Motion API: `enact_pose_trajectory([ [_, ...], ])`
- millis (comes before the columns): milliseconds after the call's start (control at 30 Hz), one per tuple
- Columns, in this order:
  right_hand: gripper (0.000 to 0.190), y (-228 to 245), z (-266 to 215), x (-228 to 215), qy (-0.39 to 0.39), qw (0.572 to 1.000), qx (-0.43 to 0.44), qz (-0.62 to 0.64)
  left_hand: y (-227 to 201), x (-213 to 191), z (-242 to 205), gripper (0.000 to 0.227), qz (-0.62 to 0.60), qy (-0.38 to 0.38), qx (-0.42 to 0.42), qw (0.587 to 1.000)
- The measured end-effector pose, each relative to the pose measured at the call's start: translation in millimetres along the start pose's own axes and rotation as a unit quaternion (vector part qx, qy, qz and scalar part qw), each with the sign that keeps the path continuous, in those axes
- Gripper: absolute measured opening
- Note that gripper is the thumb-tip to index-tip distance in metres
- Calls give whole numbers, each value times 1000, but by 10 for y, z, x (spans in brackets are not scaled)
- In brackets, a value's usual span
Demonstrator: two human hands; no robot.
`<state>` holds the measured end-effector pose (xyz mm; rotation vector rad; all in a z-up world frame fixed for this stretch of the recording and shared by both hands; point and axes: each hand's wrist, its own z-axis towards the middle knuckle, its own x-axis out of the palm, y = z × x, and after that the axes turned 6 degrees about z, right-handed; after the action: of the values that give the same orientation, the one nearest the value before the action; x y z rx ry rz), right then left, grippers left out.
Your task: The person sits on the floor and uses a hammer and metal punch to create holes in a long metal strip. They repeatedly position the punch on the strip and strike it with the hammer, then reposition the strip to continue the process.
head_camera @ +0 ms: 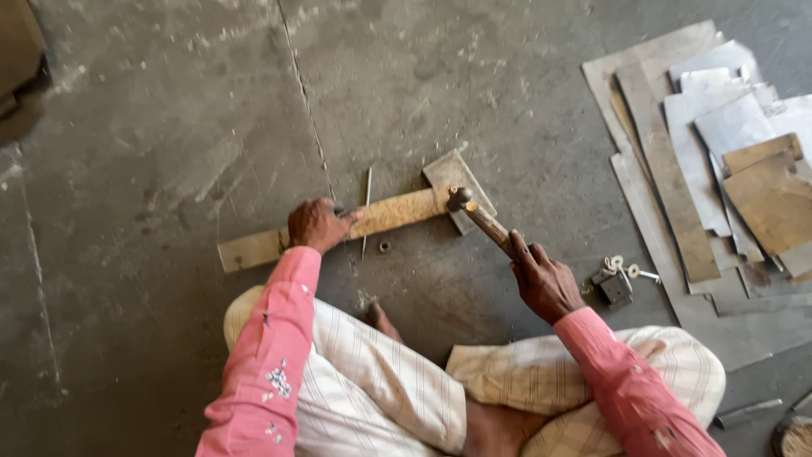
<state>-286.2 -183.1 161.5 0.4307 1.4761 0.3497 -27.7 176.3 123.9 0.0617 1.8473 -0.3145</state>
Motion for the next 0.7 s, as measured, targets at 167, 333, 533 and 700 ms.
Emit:
enact_pose_trajectory([
  [167,65,-50,48,6,-5,1000,6,9,78,184,85,74,29,33,-22,999],
  [333,63,-64,1,-131,-73,991,-42,104,94,75,184,70,-37,-39,-27,998],
  [533,57,245,-558,-268,178,893,327,253,-52,-618,-20,30,-263,-205,15,943],
  [700,51,589,-529,-251,46,981,85,170,-536,-954,-383,23,-340,-210,58,915],
])
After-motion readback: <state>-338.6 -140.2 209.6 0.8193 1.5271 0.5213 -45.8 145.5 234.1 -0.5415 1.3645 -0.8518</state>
